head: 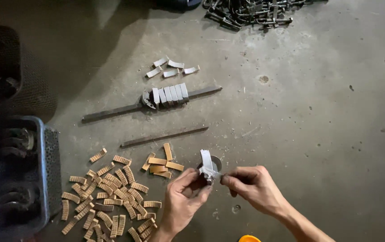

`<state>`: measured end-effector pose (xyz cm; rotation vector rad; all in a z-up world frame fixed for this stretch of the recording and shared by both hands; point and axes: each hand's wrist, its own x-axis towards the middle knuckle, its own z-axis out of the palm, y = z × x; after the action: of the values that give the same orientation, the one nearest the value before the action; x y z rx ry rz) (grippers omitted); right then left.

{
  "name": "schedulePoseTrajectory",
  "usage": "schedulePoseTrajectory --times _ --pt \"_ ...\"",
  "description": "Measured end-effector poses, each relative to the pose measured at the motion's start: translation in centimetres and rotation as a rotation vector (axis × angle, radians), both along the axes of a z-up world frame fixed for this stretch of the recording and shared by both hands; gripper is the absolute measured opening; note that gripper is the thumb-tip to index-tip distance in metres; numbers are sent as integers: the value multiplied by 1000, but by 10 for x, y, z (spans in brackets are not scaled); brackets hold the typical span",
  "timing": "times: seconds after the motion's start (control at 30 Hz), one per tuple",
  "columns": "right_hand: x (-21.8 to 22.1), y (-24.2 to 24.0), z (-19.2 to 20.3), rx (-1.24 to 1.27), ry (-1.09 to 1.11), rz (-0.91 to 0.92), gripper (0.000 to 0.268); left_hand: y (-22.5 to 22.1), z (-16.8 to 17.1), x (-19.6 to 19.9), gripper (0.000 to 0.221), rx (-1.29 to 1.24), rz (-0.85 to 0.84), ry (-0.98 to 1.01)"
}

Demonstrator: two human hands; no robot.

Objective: Applying a substance to small metal components and stacking them onto a metal rod

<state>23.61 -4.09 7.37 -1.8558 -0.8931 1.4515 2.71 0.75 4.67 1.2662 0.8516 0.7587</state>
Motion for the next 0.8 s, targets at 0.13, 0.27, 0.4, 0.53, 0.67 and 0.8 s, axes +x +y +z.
schedulePoseTrajectory --times 0.13,0.27,0.4,0.53,0.67,0.8 --pt "4 -1 1 184 -140 47 17 -1 -10 -5 33 -88 3 -207" --pt "4 -11 13 413 -410 177 7 0 -10 -7 21 -44 14 -91" --pt "0 -14 18 535 -530 301 8 1 -4 -8 19 53 12 -35" --pt "-3 -10 20 502 -548 307 4 2 2 -6 20 169 6 48" --pt "-5 -5 24 458 -505 312 6 2 1 -9 19 242 10 91" --pt "-3 -5 15 403 -467 267 9 -4 -28 -12 20 309 15 57"
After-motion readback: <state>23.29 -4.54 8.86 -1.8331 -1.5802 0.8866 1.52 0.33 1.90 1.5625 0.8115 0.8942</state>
